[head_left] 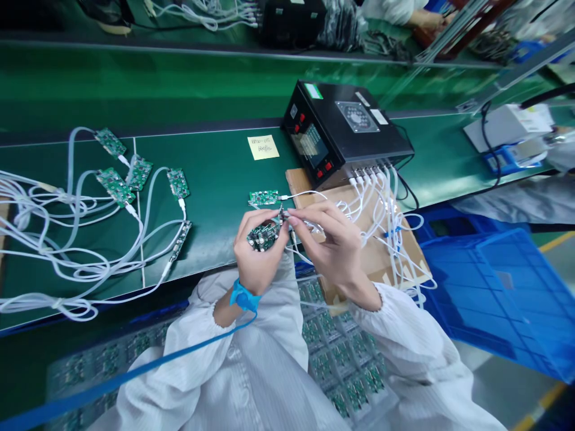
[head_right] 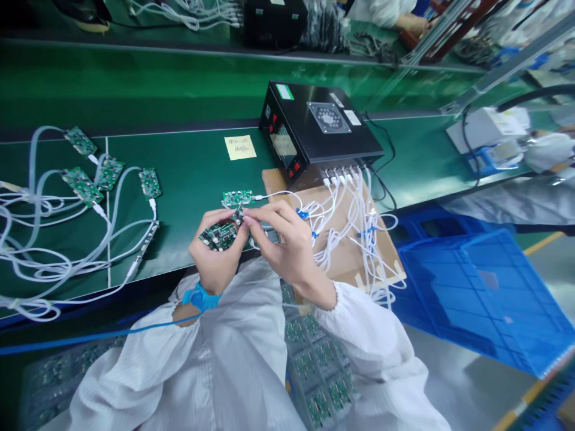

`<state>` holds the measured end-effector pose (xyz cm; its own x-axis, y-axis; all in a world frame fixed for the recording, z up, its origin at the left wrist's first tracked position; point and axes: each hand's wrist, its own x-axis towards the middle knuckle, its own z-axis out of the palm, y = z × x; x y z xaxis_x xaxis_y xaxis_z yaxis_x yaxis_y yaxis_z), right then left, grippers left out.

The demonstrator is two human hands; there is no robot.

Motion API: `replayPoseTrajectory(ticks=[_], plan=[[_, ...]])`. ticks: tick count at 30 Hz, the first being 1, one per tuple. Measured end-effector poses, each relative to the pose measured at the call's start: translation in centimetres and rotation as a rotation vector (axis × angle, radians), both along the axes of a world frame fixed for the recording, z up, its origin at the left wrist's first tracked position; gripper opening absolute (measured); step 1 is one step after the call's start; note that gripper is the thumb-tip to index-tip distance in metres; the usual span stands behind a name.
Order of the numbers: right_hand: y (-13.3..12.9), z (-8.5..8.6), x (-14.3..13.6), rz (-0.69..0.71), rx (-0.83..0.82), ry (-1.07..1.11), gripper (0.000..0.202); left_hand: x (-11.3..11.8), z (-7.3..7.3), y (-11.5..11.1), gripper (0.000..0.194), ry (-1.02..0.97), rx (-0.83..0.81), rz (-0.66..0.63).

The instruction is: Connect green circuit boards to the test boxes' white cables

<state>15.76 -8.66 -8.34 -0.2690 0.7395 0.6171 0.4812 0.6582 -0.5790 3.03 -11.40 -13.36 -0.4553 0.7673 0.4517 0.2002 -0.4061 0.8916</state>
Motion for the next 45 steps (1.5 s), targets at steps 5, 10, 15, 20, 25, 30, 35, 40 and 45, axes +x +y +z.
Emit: replayPoseTrajectory(ticks=[5,10,15,20,25,30,35,40,45], plan=[[0.0,0.1,0.1,0.007,-0.049,-0.016,0.013,-0.1,-0.1,0.0,0.021,-0.004,0.001,-0.005],[-0.1,0.1,0.1,-0.008,-0.112,-0.021,0.013,0.1,-0.3,-0.2,0.02,0.011,-0.039,0.008],[-0.1,0.0,0.1,0.004,-0.102,-0.032,0.014,0.3,-0.3,-0.4,0.016,0.026,-0.044,0.023],[0.0,0.0,0.0,0.026,-0.042,-0.036,0.013,0.4,-0.2,-0.5,0.022,0.054,-0.007,0.024],[0.2,0.2,0.1,0.041,-0.09,-0.034,0.011,0.5,-0.2,-0.6,0.022,0.065,-0.015,0.037],[0.2,0.2,0.0,0.03,-0.092,-0.076,0.013,0.5,-0.2,-0.8,0.019,0.124,-0.015,0.059],[0.2,-0.1,-0.1,0.06,-0.04,-0.072,0.014,0.4,-0.4,-0.8,0.019,0.146,0.003,0.044],[-0.1,-0.6,-0.4,0.072,-0.047,-0.088,0.017,0.7,-0.6,-0.9,0.019,0.172,-0.012,0.068],[0.6,-1.6,-1.0,0.086,-0.035,-0.099,0.017,0.6,-1.4,-0.8,0.018,0.116,-0.046,0.084]])
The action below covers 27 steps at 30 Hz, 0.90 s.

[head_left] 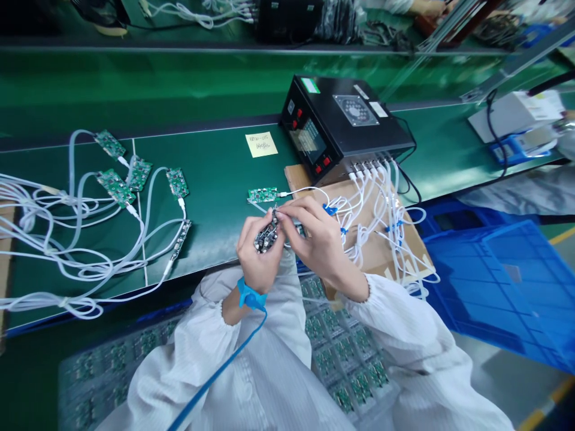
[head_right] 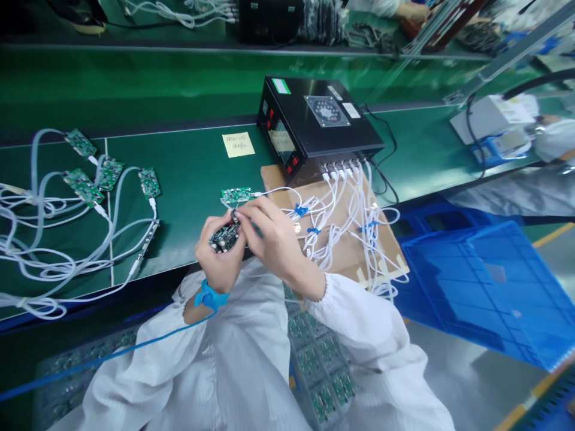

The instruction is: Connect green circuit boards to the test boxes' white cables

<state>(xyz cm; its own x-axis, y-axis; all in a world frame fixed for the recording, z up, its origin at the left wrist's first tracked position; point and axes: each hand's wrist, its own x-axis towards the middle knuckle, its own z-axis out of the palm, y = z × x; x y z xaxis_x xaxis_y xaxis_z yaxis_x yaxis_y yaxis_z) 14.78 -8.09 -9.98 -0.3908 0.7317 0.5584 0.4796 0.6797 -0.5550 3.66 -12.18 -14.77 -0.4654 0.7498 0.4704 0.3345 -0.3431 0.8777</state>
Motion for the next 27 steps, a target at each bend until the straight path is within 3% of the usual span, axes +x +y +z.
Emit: replayPoseTrajectory(ticks=[5,10,14,17,21,27], plan=[[0.6,0.4,-0.2,0.032,-0.08,-0.126,0.019,-1.6,-0.5,0.2,0.027,-0.048,-0.113,-0.033],[-3.8,1.5,2.3,-0.167,-0.122,-0.281,0.02,-3.6,0.1,-0.1,0.045,-0.025,-0.25,-0.103],[-8.7,-0.6,4.0,-0.171,-0.286,-0.698,0.03,-4.9,-0.3,-0.4,0.04,-0.057,-0.325,-0.228],[-10.5,-2.5,4.0,-0.272,-0.323,-0.917,0.044,-5.9,-0.8,-0.3,0.042,-0.076,-0.361,-0.26],[-11.0,-3.1,4.1,-0.308,-0.304,-1.015,0.049,-6.8,-1.2,0.0,0.043,-0.098,-0.452,-0.31],[-10.4,-3.3,5.3,-0.268,-0.344,-0.955,0.05,-7.3,-0.8,-0.3,0.048,-0.119,-0.485,-0.341]])
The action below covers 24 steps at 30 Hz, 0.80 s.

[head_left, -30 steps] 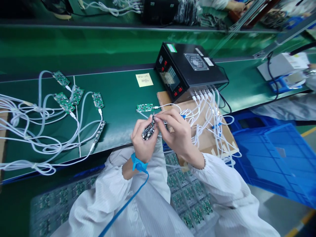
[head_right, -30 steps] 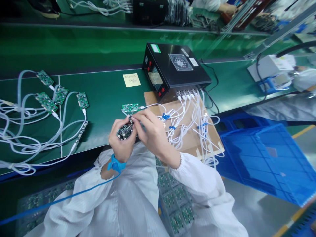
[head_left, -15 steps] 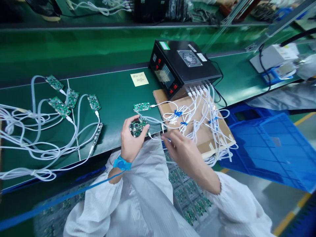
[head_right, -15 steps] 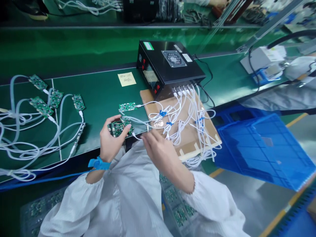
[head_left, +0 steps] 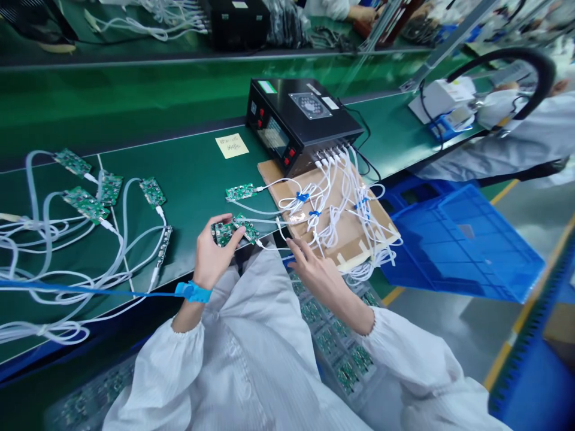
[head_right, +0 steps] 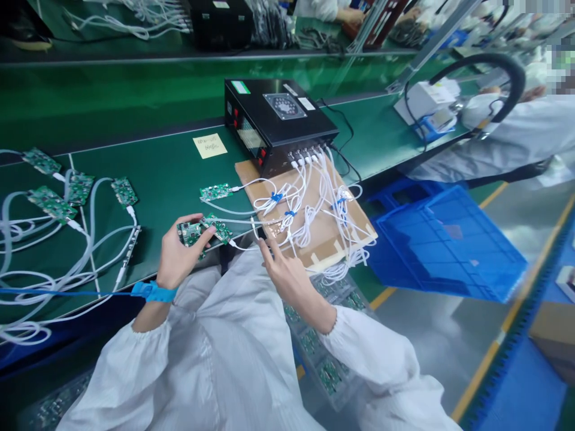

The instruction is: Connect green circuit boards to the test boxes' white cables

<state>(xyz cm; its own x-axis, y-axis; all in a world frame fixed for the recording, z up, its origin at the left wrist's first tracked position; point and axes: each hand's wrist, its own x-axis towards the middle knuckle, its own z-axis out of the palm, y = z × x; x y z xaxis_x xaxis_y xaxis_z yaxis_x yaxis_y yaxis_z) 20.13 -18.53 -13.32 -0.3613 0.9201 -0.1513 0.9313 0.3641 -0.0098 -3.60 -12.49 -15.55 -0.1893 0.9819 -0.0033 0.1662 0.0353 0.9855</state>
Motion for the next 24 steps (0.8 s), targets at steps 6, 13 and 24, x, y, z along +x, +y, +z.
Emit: replayPoseTrajectory(ticks=[6,13,24], plan=[[1.5,-0.1,0.8,-0.04,-0.017,0.156,0.043,-0.4,0.3,-0.3,0.047,0.077,0.031,0.011],[2.6,0.4,2.6,0.006,-0.029,0.656,0.03,0.2,1.1,-2.1,0.035,0.17,0.099,0.072],[-1.3,2.5,3.3,0.02,0.092,0.44,0.018,3.7,-0.3,-4.6,0.065,-0.408,-0.573,-0.588]])
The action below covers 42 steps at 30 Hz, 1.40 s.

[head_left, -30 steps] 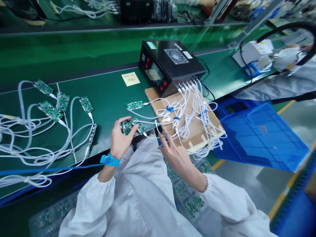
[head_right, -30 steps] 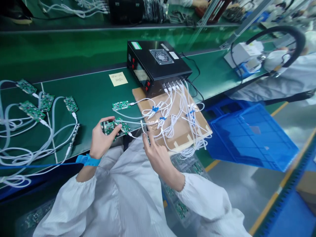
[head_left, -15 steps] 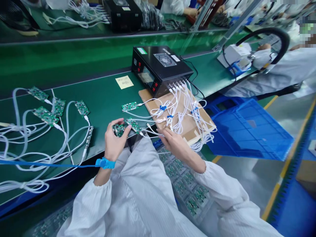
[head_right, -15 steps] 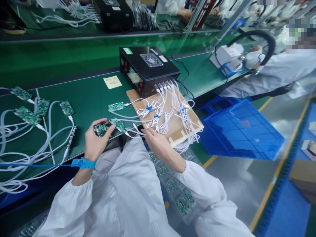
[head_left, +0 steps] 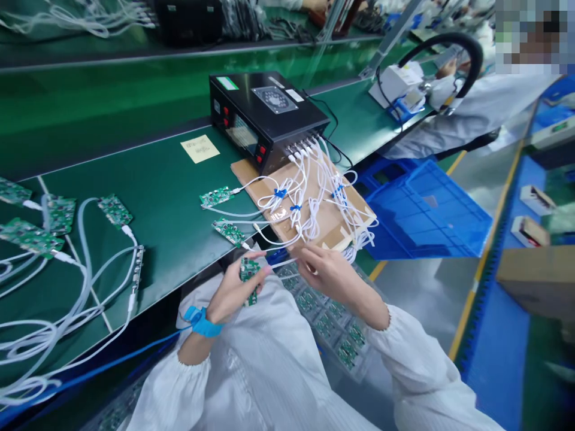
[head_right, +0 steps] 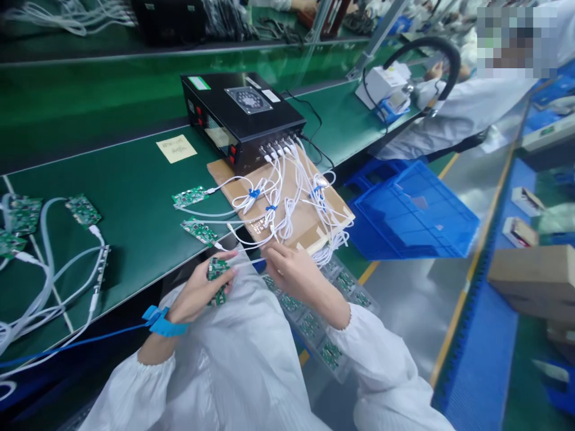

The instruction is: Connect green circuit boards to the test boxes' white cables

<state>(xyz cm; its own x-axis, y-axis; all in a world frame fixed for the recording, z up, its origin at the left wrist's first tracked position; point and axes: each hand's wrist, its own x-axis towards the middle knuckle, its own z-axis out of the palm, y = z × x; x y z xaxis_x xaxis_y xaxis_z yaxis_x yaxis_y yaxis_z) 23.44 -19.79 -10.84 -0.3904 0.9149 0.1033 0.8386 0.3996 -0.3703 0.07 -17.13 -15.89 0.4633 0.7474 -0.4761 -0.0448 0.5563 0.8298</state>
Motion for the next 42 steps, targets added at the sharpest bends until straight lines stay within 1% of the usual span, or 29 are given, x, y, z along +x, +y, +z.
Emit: replayPoseTrajectory(ticks=[2,4,8,11,14,16,18,20,23,26,28,30,32,34,35,37,38,40,42], plan=[[-0.8,-0.6,-0.3,0.037,0.057,-0.142,0.022,0.1,-0.2,0.2,0.069,-0.072,-0.056,0.135],[-1.3,-1.3,-0.7,0.06,0.11,-0.248,0.024,0.1,0.1,0.4,0.071,-0.114,-0.08,0.224],[-1.8,-2.4,-0.9,0.124,0.241,-0.347,0.027,-0.3,1.7,0.4,0.068,-0.151,-0.089,0.31],[-1.6,-2.6,-1.3,0.146,0.282,-0.392,0.029,-0.4,2.7,0.1,0.063,-0.139,-0.063,0.36],[-0.6,-2.6,-2.2,0.129,0.246,-0.454,0.03,-0.3,2.9,-0.2,0.059,-0.101,-0.018,0.396],[0.3,-2.5,-2.7,0.129,0.172,-0.467,0.03,0.0,2.7,-0.4,0.057,-0.077,-0.008,0.418],[1.0,-2.4,-2.8,0.159,0.089,-0.437,0.031,0.3,2.4,-0.4,0.056,-0.06,-0.016,0.45],[1.5,-2.2,-2.1,0.206,0.034,-0.374,0.033,0.6,2.0,-0.3,0.055,-0.053,-0.023,0.48],[1.7,-1.5,-0.3,0.272,0.004,-0.268,0.031,0.9,1.8,0.1,0.053,-0.028,-0.001,0.503],[1.4,-0.3,1.4,0.284,-0.026,-0.161,0.027,0.8,2.1,0.0,0.053,0.069,0.059,0.482],[0.9,0.5,1.9,0.2,-0.045,-0.053,0.027,0.5,2.7,-0.3,0.054,0.159,0.102,0.433],[0.4,1.0,1.9,0.059,-0.092,0.114,0.024,0.1,3.4,-0.8,0.055,0.231,0.122,0.399],[0.0,1.2,1.4,-0.073,-0.215,0.356,0.019,-0.3,4.0,-1.4,0.056,0.273,0.114,0.403],[-0.1,0.9,0.6,-0.18,-0.37,0.625,0.014,-0.8,4.5,-1.8,0.056,0.273,0.079,0.441],[0.0,0.6,0.1,-0.231,-0.432,0.743,0.014,-1.0,4.7,-1.9,0.054,0.243,0.046,0.474],[0.3,0.1,-0.8,-0.332,-0.494,0.92,0.024,-1.3,5.3,-1.6,0.049,0.123,-0.037,0.581],[0.5,-0.1,-1.2,-0.374,-0.496,0.976,0.028,-1.3,5.7,-1.1,0.047,0.045,-0.074,0.645],[0.8,-0.4,-1.9,-0.443,-0.475,1.05,0.03,-0.8,6.5,0.3,0.044,-0.108,-0.116,0.744],[1.1,-0.4,-2.3,-0.48,-0.454,1.099,0.031,0.1,7.2,2.1,0.043,-0.227,-0.128,0.781]])
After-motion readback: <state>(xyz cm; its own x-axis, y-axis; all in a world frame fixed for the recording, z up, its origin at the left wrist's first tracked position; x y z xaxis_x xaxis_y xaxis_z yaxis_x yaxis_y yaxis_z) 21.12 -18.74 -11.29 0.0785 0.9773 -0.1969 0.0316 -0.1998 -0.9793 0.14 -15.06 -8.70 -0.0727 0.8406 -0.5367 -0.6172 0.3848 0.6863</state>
